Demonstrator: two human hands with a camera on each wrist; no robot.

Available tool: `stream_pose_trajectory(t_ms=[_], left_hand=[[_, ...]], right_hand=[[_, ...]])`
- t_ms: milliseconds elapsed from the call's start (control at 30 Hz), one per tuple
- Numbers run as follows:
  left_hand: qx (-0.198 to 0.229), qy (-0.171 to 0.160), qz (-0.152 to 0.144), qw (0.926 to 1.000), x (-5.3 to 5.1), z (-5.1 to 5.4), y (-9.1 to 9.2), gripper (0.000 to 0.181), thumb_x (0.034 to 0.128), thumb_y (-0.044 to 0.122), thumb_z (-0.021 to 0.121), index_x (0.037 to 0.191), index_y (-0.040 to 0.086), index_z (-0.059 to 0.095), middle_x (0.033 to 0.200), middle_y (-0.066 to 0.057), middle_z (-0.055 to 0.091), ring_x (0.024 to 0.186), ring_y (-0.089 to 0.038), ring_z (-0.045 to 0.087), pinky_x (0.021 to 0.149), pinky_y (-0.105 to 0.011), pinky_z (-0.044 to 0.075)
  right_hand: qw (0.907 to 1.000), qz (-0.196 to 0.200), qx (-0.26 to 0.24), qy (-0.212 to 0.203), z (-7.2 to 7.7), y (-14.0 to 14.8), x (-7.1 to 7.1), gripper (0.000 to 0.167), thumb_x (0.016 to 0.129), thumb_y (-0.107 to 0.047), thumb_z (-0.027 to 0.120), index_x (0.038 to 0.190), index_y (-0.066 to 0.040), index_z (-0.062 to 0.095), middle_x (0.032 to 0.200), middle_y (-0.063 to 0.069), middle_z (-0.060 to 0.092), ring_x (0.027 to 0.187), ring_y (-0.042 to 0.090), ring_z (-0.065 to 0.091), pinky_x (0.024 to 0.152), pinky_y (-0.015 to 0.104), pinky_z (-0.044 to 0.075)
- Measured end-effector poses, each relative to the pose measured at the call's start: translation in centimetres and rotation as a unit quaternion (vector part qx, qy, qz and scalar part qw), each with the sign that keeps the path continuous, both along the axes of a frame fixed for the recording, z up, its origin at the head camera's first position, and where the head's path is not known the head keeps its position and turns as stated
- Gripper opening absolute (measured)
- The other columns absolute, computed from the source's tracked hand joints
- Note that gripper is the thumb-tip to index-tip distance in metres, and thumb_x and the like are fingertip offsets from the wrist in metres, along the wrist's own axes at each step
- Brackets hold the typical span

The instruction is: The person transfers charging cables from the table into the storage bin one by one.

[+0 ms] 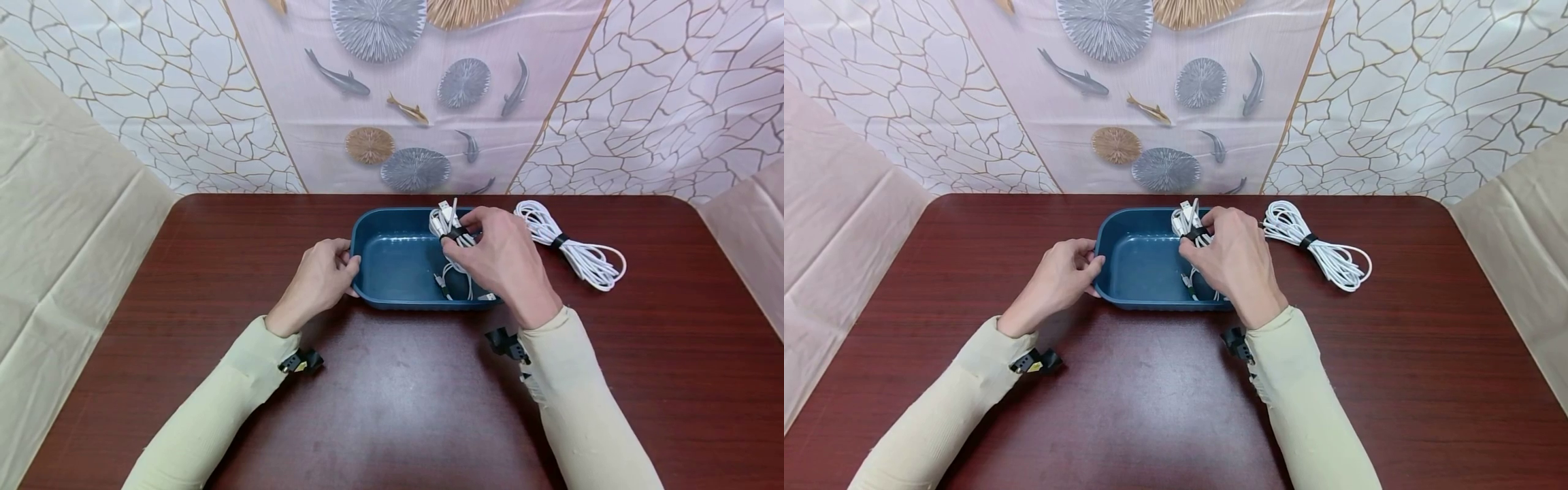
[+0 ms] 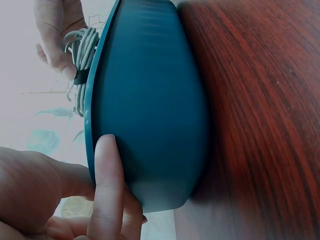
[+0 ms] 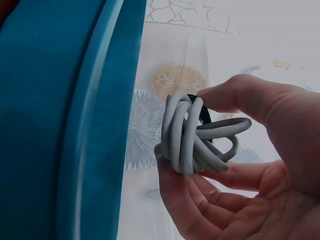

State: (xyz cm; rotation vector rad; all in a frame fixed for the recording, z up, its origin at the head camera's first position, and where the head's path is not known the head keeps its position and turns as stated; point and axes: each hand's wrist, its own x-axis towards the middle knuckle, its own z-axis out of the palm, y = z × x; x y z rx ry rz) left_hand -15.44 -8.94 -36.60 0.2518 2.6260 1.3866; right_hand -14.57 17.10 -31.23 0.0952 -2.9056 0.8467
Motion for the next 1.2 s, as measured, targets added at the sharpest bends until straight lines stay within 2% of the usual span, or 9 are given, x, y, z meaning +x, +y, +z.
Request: stream_pose_trajectory(t_ms=[133, 267, 500, 700, 933, 1200], left_hand=[[-0.001, 0.001, 0.0, 1.0, 0.0, 0.0, 0.0, 0.028, 0.1023, 0.007, 0.056, 0.124, -0.01, 0.062, 0.089, -0.017, 0.062, 0.057, -0.012, 0.07, 0.061, -0.037, 0.066], [-0.002, 0.002, 0.0, 1.0, 0.0, 0.1, 0.0, 0.027, 0.1023, 0.008, 0.057, 0.123, -0.009, 0.063, 0.089, -0.017, 0.062, 0.057, -0.012, 0.07, 0.06, -0.035, 0.066], [-0.002, 0.001, -0.002, 1.0, 0.0, 0.0, -0.1, 0.027, 0.1026, 0.008, 0.056, 0.123, -0.009, 0.062, 0.089, -0.017, 0.062, 0.057, -0.011, 0.07, 0.062, -0.036, 0.066], [-0.001, -0.002, -0.002, 1.0, 0.0, -0.1, -0.1, 0.028, 0.1027, 0.008, 0.056, 0.124, -0.009, 0.062, 0.09, -0.018, 0.062, 0.057, -0.012, 0.07, 0.062, -0.037, 0.066], [-0.002, -0.001, -0.003, 1.0, 0.0, -0.1, -0.1, 0.027, 0.1027, 0.007, 0.056, 0.124, -0.009, 0.062, 0.089, -0.018, 0.063, 0.057, -0.012, 0.07, 0.062, -0.036, 0.066], [-0.001, -0.005, 0.0, 1.0, 0.0, -0.1, 0.0, 0.029, 0.1028, 0.008, 0.057, 0.126, -0.009, 0.061, 0.09, -0.018, 0.063, 0.057, -0.012, 0.069, 0.063, -0.038, 0.066]], right_hand=[[1.0, -0.001, -0.003, -0.002, -0.2, -0.2, -0.1, 0.04, 0.086, -0.031, 0.072, 0.115, -0.004, 0.073, 0.095, 0.013, 0.074, 0.086, 0.027, 0.057, 0.071, 0.039, 0.05], [1.0, -0.001, -0.005, -0.005, -0.2, -0.3, -0.1, 0.04, 0.087, -0.031, 0.071, 0.116, -0.003, 0.072, 0.11, 0.014, 0.074, 0.092, 0.028, 0.057, 0.078, 0.042, 0.053], [0.9998, -0.001, -0.002, -0.02, -0.3, -0.5, -0.1, 0.042, 0.088, -0.032, 0.071, 0.119, -0.004, 0.071, 0.101, 0.013, 0.073, 0.082, 0.025, 0.056, 0.067, 0.034, 0.047], [0.9997, 0.006, -0.003, -0.025, -0.5, -0.8, -0.2, 0.041, 0.089, -0.032, 0.072, 0.119, -0.003, 0.071, 0.114, 0.014, 0.072, 0.092, 0.026, 0.058, 0.079, 0.041, 0.053], [0.9994, 0.012, -0.004, -0.032, -0.8, -1.2, -0.3, 0.043, 0.09, -0.033, 0.072, 0.12, -0.003, 0.07, 0.12, 0.016, 0.07, 0.101, 0.027, 0.06, 0.088, 0.045, 0.055], [0.9995, 0.019, -0.003, -0.025, -1.1, -1.6, -0.3, 0.043, 0.089, -0.033, 0.073, 0.12, -0.003, 0.07, 0.117, 0.015, 0.071, 0.097, 0.027, 0.063, 0.082, 0.044, 0.056]])
